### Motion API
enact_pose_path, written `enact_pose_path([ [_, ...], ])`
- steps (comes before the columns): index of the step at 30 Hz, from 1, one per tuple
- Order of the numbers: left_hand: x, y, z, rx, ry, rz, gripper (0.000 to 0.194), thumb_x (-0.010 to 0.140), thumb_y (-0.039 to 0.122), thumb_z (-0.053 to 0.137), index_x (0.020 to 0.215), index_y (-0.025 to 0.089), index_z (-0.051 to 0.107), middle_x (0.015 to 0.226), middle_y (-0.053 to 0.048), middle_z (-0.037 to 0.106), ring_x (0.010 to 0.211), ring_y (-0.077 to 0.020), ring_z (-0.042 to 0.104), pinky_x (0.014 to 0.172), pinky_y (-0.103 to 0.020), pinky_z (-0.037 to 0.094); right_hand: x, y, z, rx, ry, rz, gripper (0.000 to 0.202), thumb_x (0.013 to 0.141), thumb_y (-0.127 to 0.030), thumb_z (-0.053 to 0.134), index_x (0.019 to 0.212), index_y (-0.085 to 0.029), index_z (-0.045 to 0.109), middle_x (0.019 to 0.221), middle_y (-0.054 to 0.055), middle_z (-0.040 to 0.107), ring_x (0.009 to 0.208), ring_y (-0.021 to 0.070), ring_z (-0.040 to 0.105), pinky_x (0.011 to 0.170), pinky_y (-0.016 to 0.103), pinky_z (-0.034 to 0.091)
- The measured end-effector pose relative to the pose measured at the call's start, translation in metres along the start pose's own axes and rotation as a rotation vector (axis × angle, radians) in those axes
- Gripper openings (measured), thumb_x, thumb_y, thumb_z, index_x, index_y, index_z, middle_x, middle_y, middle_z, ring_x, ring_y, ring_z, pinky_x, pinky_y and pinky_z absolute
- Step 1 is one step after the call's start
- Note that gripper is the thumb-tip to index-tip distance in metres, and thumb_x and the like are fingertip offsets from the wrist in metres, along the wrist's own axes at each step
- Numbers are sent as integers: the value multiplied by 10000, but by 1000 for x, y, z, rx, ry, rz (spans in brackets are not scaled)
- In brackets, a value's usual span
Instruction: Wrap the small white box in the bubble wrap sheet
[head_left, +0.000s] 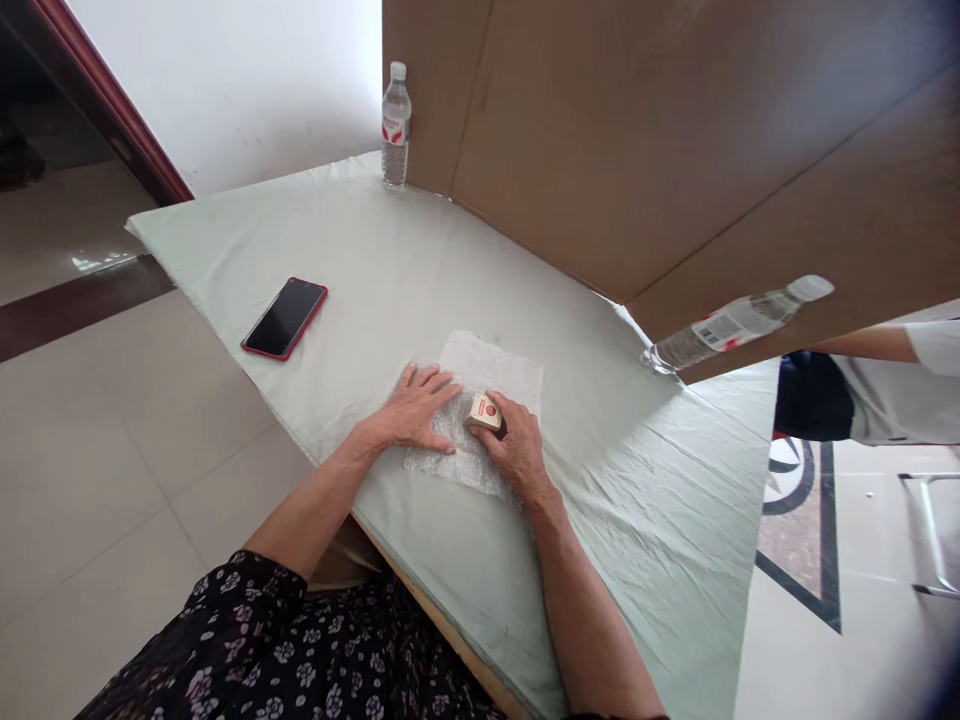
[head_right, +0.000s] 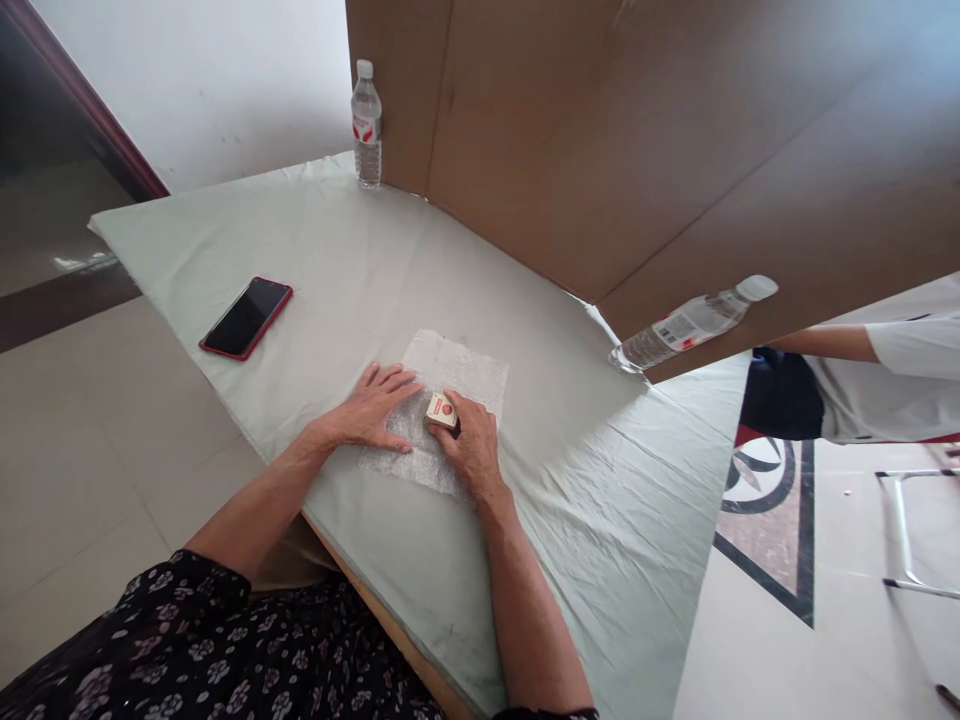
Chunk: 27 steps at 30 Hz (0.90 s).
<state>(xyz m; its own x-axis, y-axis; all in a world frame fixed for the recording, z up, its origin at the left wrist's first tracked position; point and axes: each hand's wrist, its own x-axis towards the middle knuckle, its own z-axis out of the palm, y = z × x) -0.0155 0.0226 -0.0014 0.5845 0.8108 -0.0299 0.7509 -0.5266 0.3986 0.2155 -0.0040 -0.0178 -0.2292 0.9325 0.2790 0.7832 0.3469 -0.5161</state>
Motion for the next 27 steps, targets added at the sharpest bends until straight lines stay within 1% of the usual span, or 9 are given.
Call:
enact_pose_path([
  [5,0,0,0,0,7,-6,1017,698,715,705,1522,225,364,1619,-159,329,1529,-370,201,1237,-574,51,-7,-5,-12,-16,1,-29,539,915,-419,604,1407,-227,496,1342,142,633,1182,313,606,959,486,462],
  [9,0,1,-4,-3,-24,-10,1015,700,704,710,1525,227,360,1626,-154,317,1534,-368,187,1239,-581,54,-39,-20,-40,-65,32,-135,598,906,-454,624,1437,-242,446,1371,141,603,1258,310,561,999,472,442],
  [11,0,2,-6,-2,-46,-16,1003,708,673,720,1525,218,358,1630,-158,307,1540,-364,173,1241,-582,47,-58,-29,-47,-124,-52,-242,540,882,-445,658,1360,-233,525,1344,138,623,1227,309,573,985,461,441],
  [13,1,4,-8,-14,-53,-36,970,726,630,726,1522,211,363,1632,-158,306,1542,-358,172,1244,-581,44,-71,-36,-45,-209,-79,-300,379,878,-364,666,1219,-205,618,1303,145,653,1165,307,598,948,453,447],
  [16,-2,9,-14,-78,-19,-84,899,771,599,703,1513,206,384,1634,-159,301,1544,-352,172,1246,-575,79,-73,-40,-33,-266,35,-329,135,918,-173,576,1008,-204,672,1120,98,741,1009,245,652,901,411,451],
  [20,-19,22,-24,-149,24,-10,859,794,605,686,1507,222,400,1633,-150,306,1540,-351,194,1245,-572,115,-60,-40,-34,-201,148,-267,195,946,-135,495,928,-229,665,1019,66,765,930,211,680,881,404,453],
  [22,-31,30,-28,-107,18,47,849,751,583,735,1471,229,454,1617,-156,333,1532,-366,210,1242,-586,110,-60,-41,-43,-169,84,-259,158,946,-188,515,945,-234,666,1048,75,760,957,225,683,873,413,460],
  [24,-43,36,-28,-47,-2,78,786,730,497,768,1424,238,506,1614,-155,337,1531,-378,204,1239,-604,97,-65,-41,-50,-178,-50,-301,139,915,-248,578,1017,-229,672,1129,98,743,1018,257,667,892,439,458],
  [27,-55,43,-25,15,-61,91,752,717,356,768,1412,217,518,1610,-164,337,1530,-388,206,1237,-617,94,-77,-39,-50,-276,-163,-335,194,893,-223,601,1072,-213,674,1218,125,715,1087,292,634,943,476,432],
])
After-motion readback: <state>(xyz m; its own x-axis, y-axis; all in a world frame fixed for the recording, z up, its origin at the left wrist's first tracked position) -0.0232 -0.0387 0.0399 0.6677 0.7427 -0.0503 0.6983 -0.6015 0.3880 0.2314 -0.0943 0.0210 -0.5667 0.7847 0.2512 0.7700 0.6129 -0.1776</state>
